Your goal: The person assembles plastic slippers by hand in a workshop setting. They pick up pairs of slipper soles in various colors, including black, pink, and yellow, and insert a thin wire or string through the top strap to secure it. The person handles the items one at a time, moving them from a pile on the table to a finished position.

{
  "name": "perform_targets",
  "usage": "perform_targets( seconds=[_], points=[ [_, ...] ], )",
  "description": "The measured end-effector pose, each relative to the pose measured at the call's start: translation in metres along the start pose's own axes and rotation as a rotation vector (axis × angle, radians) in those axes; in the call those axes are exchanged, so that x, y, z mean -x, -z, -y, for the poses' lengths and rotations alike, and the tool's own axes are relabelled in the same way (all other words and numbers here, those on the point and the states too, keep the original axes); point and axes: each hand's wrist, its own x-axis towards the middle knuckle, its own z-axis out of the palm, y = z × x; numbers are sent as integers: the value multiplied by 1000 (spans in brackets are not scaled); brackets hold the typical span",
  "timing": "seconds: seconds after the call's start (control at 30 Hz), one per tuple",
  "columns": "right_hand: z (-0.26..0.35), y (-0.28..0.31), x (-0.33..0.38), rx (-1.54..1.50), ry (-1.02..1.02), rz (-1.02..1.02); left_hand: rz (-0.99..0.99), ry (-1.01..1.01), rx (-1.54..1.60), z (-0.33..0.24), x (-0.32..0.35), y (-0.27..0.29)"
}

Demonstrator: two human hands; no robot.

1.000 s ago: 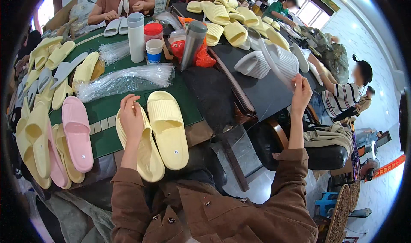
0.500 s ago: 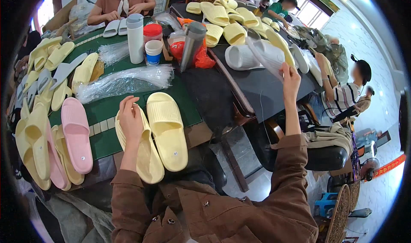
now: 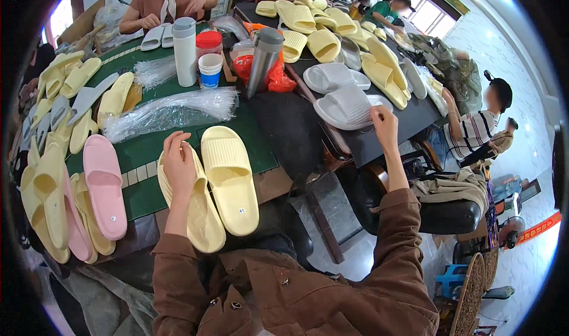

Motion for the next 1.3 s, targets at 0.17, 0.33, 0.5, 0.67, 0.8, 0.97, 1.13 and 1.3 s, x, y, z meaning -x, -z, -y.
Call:
perform_targets(
  seconds=[0.17, 0.33, 0.5, 0.67, 0.8, 0.97, 1.13, 1.3],
  points=[
    [-15, 1, -11, -119, -20, -75, 8, 9, -2, -3, 0, 2],
    [-25, -2, -41, -31, 12, 107, 13, 13, -10, -3, 0, 1],
    [-45, -28, -79, 197, 125, 326, 17, 8, -19, -3, -1, 1],
    [-31, -50, -94, -5, 13, 512, 5, 0, -21, -3, 0, 5],
    [-53, -47, -94, 78, -20, 460, 16, 3, 0, -6, 0, -2],
    [-6, -40, -76, 239, -10, 419, 2, 4, -8, -2, 0, 3],
    [41, -25, -52, 147, -146, 290, -3, -4, -19, -2, 0, 3],
    [41, -16, -34, 213, -146, 167, -1, -16, 13, -2, 0, 1]
  ],
)
